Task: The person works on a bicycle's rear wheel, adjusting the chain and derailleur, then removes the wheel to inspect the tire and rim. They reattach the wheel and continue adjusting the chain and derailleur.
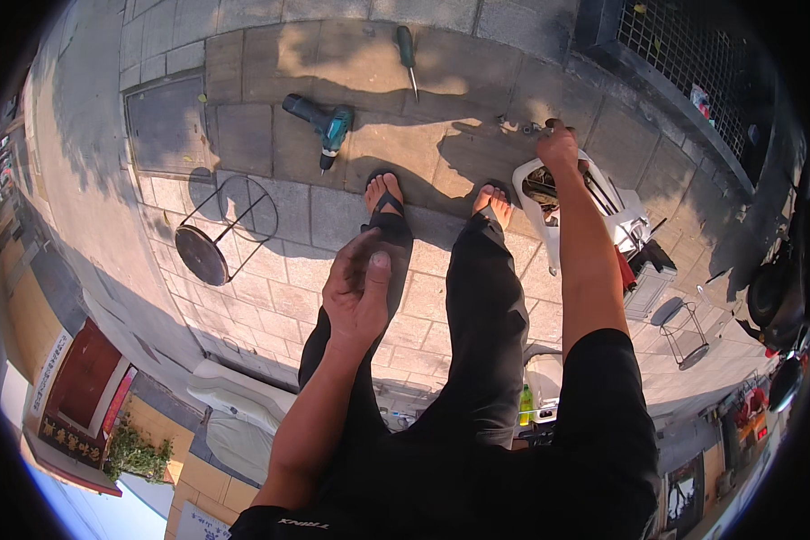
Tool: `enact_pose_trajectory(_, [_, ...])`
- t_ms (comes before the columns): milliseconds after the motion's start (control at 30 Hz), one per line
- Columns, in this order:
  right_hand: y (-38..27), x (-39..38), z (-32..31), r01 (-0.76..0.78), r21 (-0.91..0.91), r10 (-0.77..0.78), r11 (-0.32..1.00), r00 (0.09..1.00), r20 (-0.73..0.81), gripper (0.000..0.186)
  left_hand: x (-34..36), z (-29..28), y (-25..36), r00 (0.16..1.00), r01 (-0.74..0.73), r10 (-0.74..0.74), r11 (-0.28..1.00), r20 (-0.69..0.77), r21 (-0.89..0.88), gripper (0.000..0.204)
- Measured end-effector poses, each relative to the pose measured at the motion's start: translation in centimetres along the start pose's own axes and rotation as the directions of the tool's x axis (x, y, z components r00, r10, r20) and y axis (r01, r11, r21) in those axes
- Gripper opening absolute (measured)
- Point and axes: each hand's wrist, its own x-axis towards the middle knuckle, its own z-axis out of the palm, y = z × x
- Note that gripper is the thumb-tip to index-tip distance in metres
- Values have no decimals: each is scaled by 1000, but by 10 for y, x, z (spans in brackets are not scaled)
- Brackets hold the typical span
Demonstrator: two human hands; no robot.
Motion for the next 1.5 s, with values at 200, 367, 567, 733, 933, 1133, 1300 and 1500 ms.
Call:
enact_pose_trajectory(200, [34,53,64,-26,70,30,997,998,-58,56,48,1,-36,999,-15,17,999,45,-40,30])
enact_pose_trajectory(367, [16,44,59,92,52,-94,994,995,29,51,67,7,-34,992,20,-15,999,128,-38,33])
enact_pose_trajectory(567, [32,44,70,192,-37,-191,981,981,38,44,69,14,-42,983,55,-42,996,180,-64,37])
enact_pose_trajectory(733, [24,43,76,179,-89,-173,980,982,76,41,72,15,-37,977,80,-68,995,204,-52,35])
enact_pose_trajectory(933, [9,54,61,-174,400,139,900,984,113,27,74,21,-39,970,63,-42,995,238,-82,30])
enact_pose_trajectory(1133, [-8,45,6,-340,916,-315,-214,911,265,30,73,27,-37,967,75,-59,996,247,-57,30])
enact_pose_trajectory(1300, [-88,22,-82,-158,897,-516,-412,852,-87,28,77,28,-39,965,57,-42,997,260,-51,28])
enact_pose_trajectory(1500, [-121,51,-87,-37,852,-229,522,956,181,46,76,32,-39,969,56,-39,997,245,-62,27])
